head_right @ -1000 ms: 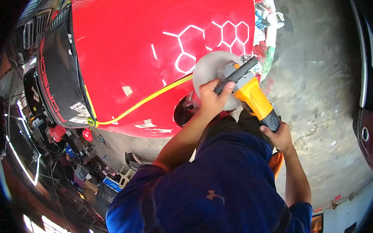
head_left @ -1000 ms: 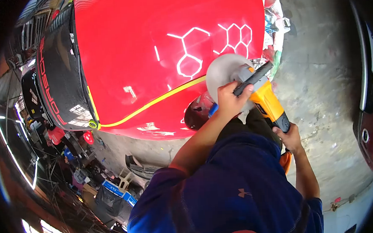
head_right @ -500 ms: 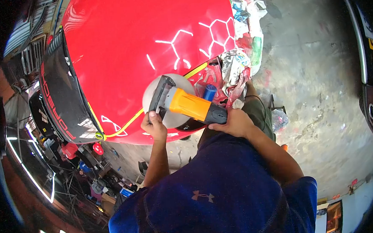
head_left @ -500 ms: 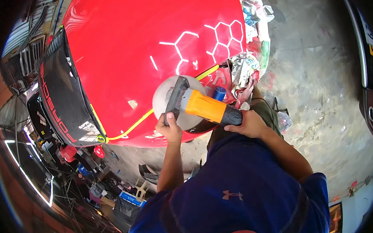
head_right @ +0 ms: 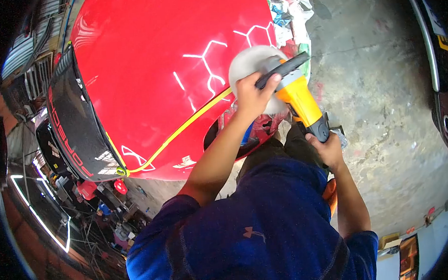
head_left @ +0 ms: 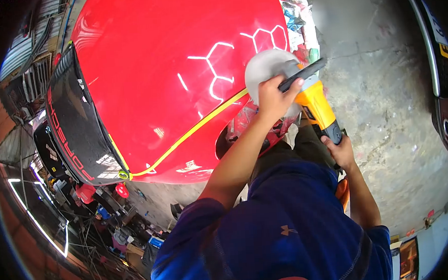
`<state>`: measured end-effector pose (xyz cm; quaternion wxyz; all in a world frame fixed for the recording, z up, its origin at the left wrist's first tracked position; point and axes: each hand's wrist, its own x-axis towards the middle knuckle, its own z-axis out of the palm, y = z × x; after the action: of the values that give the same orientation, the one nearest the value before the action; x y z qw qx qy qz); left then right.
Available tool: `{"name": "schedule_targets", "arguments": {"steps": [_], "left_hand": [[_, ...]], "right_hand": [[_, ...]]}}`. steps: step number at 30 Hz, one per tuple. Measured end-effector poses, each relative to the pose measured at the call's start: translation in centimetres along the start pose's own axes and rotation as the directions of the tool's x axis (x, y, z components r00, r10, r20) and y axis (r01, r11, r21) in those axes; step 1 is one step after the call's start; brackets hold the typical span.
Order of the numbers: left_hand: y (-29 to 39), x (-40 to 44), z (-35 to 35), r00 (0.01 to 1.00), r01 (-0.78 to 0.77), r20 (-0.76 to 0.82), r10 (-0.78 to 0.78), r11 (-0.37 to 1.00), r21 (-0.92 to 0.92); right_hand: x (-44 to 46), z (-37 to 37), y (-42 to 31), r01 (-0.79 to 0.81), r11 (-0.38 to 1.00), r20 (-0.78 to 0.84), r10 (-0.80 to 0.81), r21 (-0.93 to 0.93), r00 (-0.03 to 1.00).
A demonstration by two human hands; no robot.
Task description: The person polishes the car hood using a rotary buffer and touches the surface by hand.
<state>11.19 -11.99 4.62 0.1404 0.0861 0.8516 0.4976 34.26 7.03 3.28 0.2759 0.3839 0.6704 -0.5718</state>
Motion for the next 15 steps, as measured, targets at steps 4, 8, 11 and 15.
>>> {"name": "schedule_targets", "arguments": {"steps": [4,8,11,15], "left_hand": [[1.1,0.7,-0.5,0.999,-0.034,-0.014,0.034,0.999,0.0],[-0.9,-2.2,-5.0,0.997,0.03,-0.072,-0.027,0.999,0.04],[-0.8,-6.1,-11.1,0.983,0.032,-0.184,-0.018,0.997,0.069],[-4.7,-12.3,-17.7,0.903,0.089,-0.426,-0.06,0.995,0.05]], "right_hand": [[-0.2,-0.1,-1.4,-0.155,0.987,0.067,0.157,-0.03,0.985],[-1.0,2.4,-3.6,-0.021,0.991,0.125,0.037,-0.129,0.991],[-2.1,5.2,-7.1,0.132,0.973,0.187,-0.096,-0.192,0.978],[-1.1,9.7,-8.1,0.36,0.928,0.431,-0.286,-0.099,0.856]]}}
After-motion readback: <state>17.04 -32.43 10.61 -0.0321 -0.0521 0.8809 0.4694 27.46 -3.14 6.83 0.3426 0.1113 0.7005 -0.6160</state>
